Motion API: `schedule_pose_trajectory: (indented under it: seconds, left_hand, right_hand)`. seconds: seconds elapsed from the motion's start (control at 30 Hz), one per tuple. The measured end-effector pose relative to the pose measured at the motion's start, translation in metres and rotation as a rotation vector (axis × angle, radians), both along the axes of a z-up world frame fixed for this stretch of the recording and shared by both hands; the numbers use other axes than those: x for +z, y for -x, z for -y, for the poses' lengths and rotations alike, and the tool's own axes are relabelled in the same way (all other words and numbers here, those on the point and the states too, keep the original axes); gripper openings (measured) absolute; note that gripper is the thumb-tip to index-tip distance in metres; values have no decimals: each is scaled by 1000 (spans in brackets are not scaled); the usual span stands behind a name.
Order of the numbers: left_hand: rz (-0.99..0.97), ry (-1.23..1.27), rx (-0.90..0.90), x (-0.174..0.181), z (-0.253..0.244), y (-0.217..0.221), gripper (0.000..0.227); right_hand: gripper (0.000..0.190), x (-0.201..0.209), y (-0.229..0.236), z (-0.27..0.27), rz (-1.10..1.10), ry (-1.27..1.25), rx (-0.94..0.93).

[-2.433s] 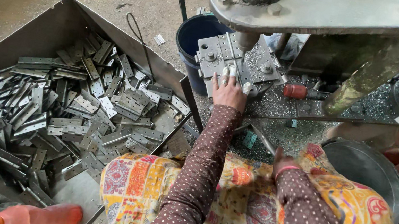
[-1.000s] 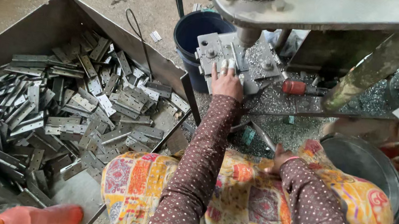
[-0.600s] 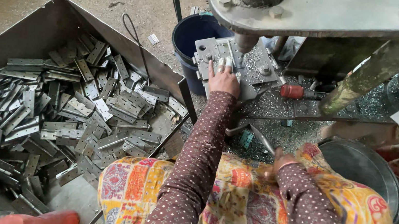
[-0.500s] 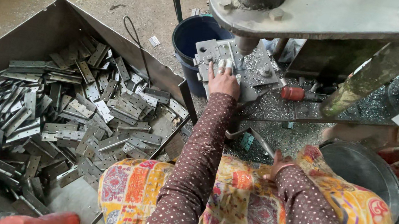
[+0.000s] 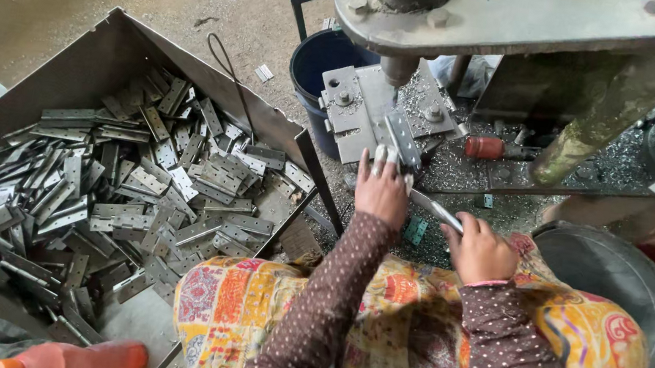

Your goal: The person sits on the floor and repeatedly places small metal pieces into a manual punching machine. They use a metal rod to press the lever, then remove the processed piece and place it into a nearby metal bin.

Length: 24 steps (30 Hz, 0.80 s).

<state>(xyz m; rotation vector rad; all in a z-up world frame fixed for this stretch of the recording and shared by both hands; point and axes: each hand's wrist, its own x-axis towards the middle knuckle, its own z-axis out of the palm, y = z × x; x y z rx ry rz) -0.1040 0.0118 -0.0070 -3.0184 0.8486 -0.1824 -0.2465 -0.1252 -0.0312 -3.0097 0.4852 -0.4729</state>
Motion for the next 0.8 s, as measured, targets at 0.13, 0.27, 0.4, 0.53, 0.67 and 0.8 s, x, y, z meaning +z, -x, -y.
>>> schedule_pose_trajectory:
  seconds: [0.13, 0.27, 0.4, 0.53, 0.67, 0.8]
  left_hand:
    - [337, 224, -45, -34, -7, 12, 36]
    - [303, 339, -193, -41, -10, -19, 13]
    - [336, 654, -84, -22, -13, -41, 10]
    - [478, 477, 2, -8, -4, -51, 11]
    - [202, 86, -31, -7, -6, -50, 27]
    - [101, -124, 162, -5, -26, -44, 40]
  right_hand:
    - [28, -5, 5, -1, 297, 62, 47]
    - [30, 1, 1, 1, 151, 0, 6]
    - [29, 3, 1, -3, 207, -31, -8]
    - [33, 2, 3, -3, 269, -5, 30]
    - [28, 1, -1, 1, 192, 22, -17]
    - [27, -4, 2, -1, 224, 10, -3]
